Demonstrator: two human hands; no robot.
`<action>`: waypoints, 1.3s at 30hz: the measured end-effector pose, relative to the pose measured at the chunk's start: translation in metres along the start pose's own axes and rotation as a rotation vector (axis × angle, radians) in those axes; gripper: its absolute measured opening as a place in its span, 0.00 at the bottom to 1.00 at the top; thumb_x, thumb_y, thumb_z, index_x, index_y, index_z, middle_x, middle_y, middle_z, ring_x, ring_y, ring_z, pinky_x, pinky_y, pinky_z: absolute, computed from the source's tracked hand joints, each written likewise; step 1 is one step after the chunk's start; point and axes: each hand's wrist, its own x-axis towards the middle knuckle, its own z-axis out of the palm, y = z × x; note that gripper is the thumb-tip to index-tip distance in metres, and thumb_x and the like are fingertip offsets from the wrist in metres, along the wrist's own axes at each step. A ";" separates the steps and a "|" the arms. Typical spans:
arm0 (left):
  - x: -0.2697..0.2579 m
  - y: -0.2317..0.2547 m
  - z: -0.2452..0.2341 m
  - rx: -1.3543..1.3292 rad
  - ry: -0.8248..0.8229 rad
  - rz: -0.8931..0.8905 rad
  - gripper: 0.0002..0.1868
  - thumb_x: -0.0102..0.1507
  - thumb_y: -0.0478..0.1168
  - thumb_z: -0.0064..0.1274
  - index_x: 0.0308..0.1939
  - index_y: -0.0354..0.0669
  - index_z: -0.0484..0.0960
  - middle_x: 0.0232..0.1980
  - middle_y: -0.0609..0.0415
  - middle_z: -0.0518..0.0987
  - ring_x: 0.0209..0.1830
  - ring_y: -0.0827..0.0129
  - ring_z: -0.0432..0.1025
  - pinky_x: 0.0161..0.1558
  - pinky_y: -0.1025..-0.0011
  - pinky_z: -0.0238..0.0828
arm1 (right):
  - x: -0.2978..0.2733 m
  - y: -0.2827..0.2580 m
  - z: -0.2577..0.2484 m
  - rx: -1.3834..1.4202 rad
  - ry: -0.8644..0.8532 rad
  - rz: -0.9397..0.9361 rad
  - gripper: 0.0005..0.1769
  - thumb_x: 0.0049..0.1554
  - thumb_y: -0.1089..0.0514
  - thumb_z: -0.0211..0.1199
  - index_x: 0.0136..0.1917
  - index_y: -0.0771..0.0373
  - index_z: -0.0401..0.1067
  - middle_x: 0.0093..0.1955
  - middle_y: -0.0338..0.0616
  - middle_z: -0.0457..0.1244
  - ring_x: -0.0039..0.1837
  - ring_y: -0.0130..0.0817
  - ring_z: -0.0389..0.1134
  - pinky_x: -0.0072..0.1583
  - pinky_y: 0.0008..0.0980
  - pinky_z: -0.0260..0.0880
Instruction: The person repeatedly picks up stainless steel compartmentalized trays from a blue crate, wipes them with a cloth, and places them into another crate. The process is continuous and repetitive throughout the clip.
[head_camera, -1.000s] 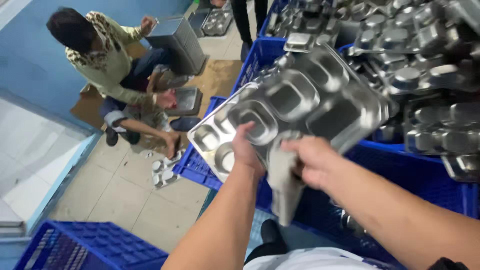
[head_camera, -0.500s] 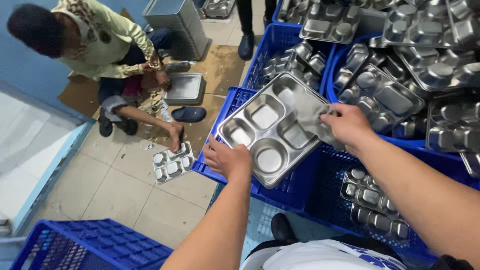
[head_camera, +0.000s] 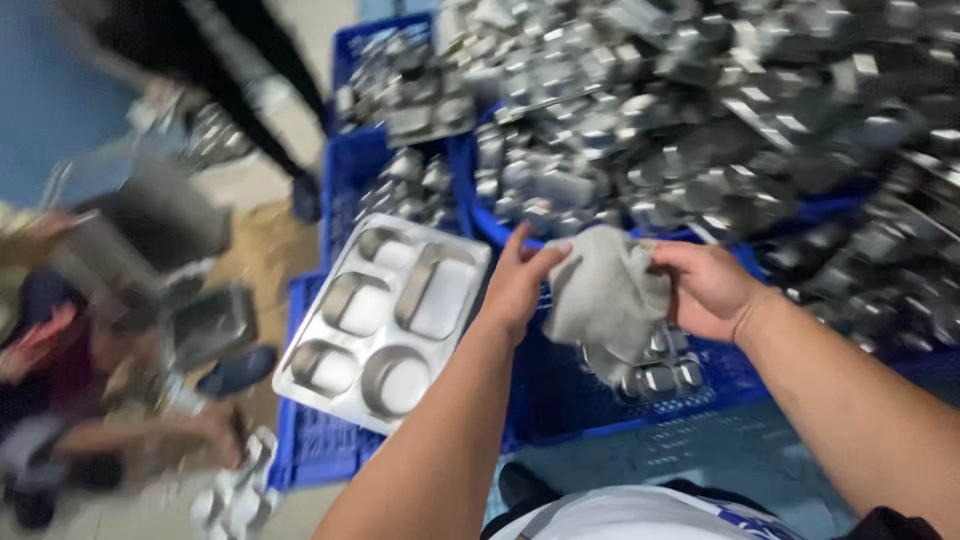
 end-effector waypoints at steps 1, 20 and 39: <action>0.007 0.000 0.017 0.194 -0.104 0.267 0.47 0.53 0.52 0.66 0.72 0.41 0.64 0.64 0.38 0.77 0.63 0.53 0.71 0.64 0.61 0.64 | -0.013 -0.002 -0.015 -0.071 0.086 -0.032 0.23 0.61 0.56 0.51 0.66 0.67 0.70 0.62 0.51 0.68 0.62 0.42 0.69 0.65 0.47 0.66; -0.063 -0.062 0.377 1.132 -0.926 0.530 0.13 0.58 0.46 0.55 0.43 0.47 0.83 0.41 0.43 0.84 0.45 0.46 0.79 0.47 0.53 0.73 | -0.251 0.074 -0.252 -0.217 1.255 0.117 0.15 0.64 0.50 0.53 0.57 0.57 0.74 0.54 0.45 0.67 0.53 0.44 0.68 0.53 0.50 0.71; -0.007 -0.139 0.543 0.881 -1.463 0.602 0.15 0.63 0.44 0.55 0.51 0.47 0.85 0.62 0.43 0.75 0.61 0.52 0.71 0.60 0.61 0.68 | -0.299 -0.009 -0.387 -0.750 1.621 0.067 0.23 0.60 0.42 0.63 0.50 0.68 0.74 0.48 0.58 0.69 0.52 0.54 0.70 0.54 0.46 0.69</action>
